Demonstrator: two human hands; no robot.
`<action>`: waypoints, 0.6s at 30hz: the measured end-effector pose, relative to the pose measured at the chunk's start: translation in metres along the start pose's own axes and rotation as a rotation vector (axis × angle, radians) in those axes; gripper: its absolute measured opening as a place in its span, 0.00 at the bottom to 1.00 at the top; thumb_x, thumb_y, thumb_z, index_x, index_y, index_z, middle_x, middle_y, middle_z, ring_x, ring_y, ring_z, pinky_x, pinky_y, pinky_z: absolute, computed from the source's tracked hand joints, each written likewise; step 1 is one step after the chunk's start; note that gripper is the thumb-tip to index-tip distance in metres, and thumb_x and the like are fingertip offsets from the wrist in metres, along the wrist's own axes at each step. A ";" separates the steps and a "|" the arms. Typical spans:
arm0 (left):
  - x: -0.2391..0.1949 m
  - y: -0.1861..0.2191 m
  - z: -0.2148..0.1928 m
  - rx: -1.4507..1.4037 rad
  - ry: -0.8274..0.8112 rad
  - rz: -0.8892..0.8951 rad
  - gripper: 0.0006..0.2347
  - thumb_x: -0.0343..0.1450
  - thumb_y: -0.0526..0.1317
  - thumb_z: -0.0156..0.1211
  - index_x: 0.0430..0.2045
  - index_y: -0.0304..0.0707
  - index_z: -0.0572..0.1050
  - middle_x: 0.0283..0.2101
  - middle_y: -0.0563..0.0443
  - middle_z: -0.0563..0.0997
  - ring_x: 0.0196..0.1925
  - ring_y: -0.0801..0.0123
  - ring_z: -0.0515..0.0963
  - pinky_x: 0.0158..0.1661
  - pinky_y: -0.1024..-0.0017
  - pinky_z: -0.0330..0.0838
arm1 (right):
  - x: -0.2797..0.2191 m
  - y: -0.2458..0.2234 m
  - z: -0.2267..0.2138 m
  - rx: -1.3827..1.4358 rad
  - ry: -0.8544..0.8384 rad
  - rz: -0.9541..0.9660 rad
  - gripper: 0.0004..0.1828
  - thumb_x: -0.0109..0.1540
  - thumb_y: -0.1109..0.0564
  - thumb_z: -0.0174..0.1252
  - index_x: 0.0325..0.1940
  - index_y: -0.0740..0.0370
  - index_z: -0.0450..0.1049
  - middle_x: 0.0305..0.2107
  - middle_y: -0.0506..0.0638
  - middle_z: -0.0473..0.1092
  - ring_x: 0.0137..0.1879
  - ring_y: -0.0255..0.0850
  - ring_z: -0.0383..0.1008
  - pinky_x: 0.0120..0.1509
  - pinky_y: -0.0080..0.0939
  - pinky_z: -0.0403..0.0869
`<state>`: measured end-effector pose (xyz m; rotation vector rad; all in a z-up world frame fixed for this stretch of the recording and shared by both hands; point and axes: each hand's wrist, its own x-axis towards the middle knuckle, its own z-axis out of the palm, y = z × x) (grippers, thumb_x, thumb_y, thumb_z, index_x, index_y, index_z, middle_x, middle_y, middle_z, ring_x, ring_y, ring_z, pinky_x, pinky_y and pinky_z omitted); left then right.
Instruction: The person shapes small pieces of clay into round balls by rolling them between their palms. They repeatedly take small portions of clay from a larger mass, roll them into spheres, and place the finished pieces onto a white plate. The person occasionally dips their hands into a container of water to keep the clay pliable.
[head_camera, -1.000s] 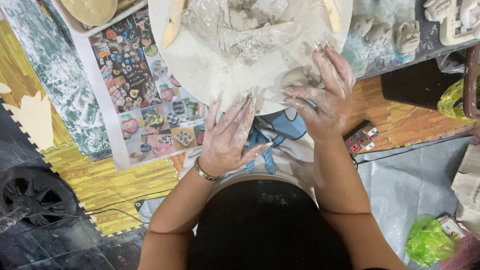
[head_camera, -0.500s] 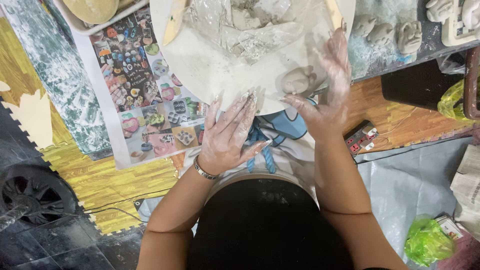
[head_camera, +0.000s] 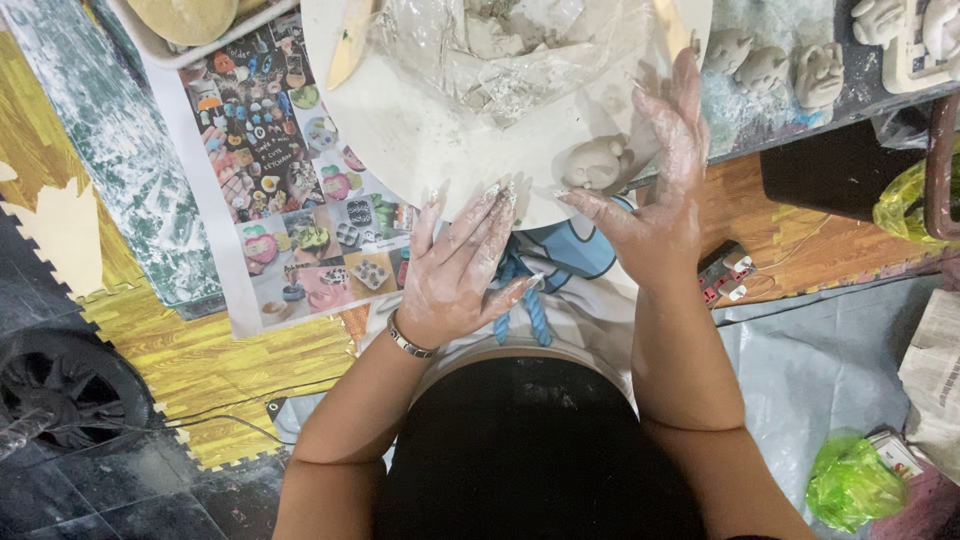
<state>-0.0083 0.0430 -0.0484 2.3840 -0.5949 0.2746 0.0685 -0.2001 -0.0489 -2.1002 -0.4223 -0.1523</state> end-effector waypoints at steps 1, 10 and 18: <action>0.000 0.000 0.000 0.001 0.002 0.003 0.29 0.73 0.51 0.68 0.62 0.25 0.69 0.63 0.37 0.76 0.71 0.55 0.69 0.71 0.43 0.51 | 0.000 -0.001 -0.001 -0.038 0.001 -0.002 0.49 0.60 0.47 0.82 0.76 0.54 0.59 0.79 0.60 0.41 0.85 0.51 0.47 0.85 0.52 0.54; 0.000 0.000 0.000 0.031 -0.015 0.011 0.29 0.73 0.51 0.68 0.61 0.24 0.71 0.63 0.38 0.77 0.71 0.56 0.69 0.71 0.44 0.50 | 0.007 -0.003 -0.008 -0.140 -0.028 -0.026 0.50 0.57 0.44 0.81 0.76 0.51 0.60 0.78 0.62 0.39 0.85 0.56 0.44 0.84 0.56 0.53; 0.001 0.000 0.001 0.039 0.003 0.016 0.27 0.73 0.50 0.67 0.60 0.24 0.72 0.62 0.39 0.78 0.71 0.57 0.69 0.72 0.45 0.50 | 0.009 -0.002 -0.009 -0.172 -0.052 -0.050 0.53 0.55 0.43 0.82 0.76 0.50 0.58 0.78 0.63 0.37 0.85 0.58 0.43 0.83 0.58 0.51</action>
